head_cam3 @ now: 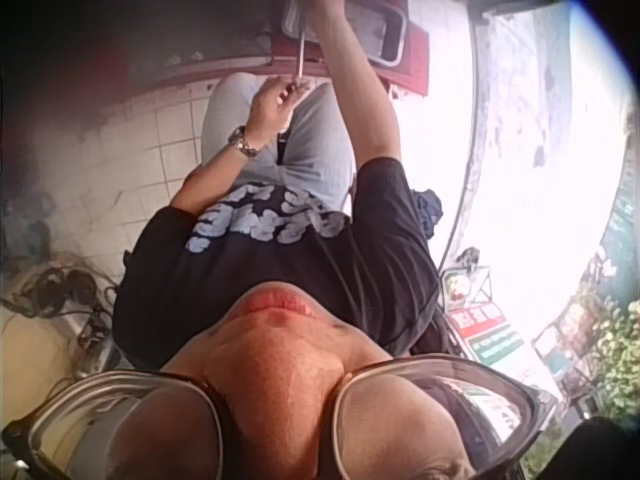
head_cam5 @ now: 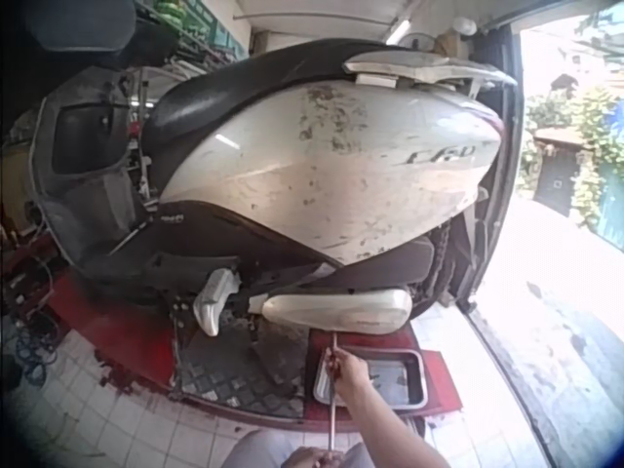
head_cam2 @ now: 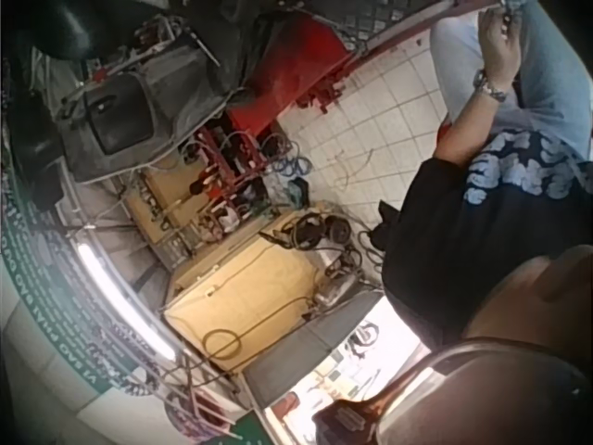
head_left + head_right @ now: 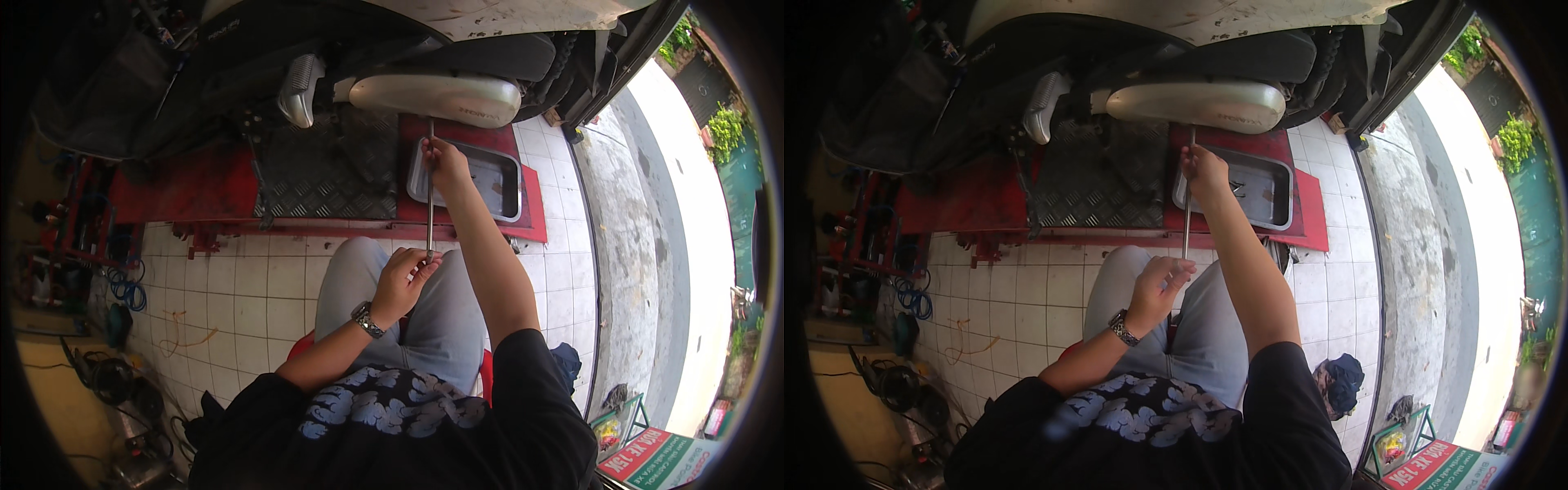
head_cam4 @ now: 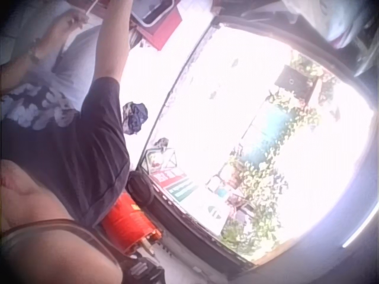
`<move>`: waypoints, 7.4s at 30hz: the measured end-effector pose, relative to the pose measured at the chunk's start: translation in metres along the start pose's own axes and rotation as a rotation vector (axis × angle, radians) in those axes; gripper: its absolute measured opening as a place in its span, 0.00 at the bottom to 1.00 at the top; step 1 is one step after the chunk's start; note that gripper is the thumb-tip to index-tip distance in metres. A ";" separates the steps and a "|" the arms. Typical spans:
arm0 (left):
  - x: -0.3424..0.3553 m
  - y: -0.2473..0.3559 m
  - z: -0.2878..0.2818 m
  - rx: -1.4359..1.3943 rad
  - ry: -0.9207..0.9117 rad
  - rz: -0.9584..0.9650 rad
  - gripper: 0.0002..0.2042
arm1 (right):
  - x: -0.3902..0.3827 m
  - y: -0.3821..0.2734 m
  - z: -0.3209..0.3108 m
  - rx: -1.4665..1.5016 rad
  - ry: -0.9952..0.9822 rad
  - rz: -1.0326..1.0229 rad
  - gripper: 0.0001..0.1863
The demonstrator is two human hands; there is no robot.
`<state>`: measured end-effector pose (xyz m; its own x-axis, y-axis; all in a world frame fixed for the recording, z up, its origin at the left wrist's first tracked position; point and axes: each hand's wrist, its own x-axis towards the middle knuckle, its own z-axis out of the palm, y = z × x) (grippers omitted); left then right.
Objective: The person uses a T-handle socket wrench to unscrew several bolts from the side engine casing of a motorcycle and places them into a metal tray.
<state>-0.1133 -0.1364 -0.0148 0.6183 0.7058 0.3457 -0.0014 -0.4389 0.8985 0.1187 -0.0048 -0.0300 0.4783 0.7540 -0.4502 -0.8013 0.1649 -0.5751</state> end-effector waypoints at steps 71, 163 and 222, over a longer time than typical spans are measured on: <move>0.004 0.000 0.011 -1.490 0.082 -0.896 0.10 | -0.036 -0.032 -0.017 -0.402 -0.465 0.152 0.11; -0.037 -0.025 0.016 -0.403 0.183 -0.163 0.07 | 0.041 -0.030 -0.018 -0.014 -0.263 -0.013 0.13; -0.060 -0.022 -0.004 -0.489 0.195 -0.224 0.05 | 0.040 0.011 -0.064 -0.452 0.227 -0.450 0.09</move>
<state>-0.1536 -0.1666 -0.0545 0.4892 0.8618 0.1342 -0.2793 0.0090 0.9602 0.1518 -0.0136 -0.0987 0.8333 0.5136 -0.2044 -0.3012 0.1118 -0.9470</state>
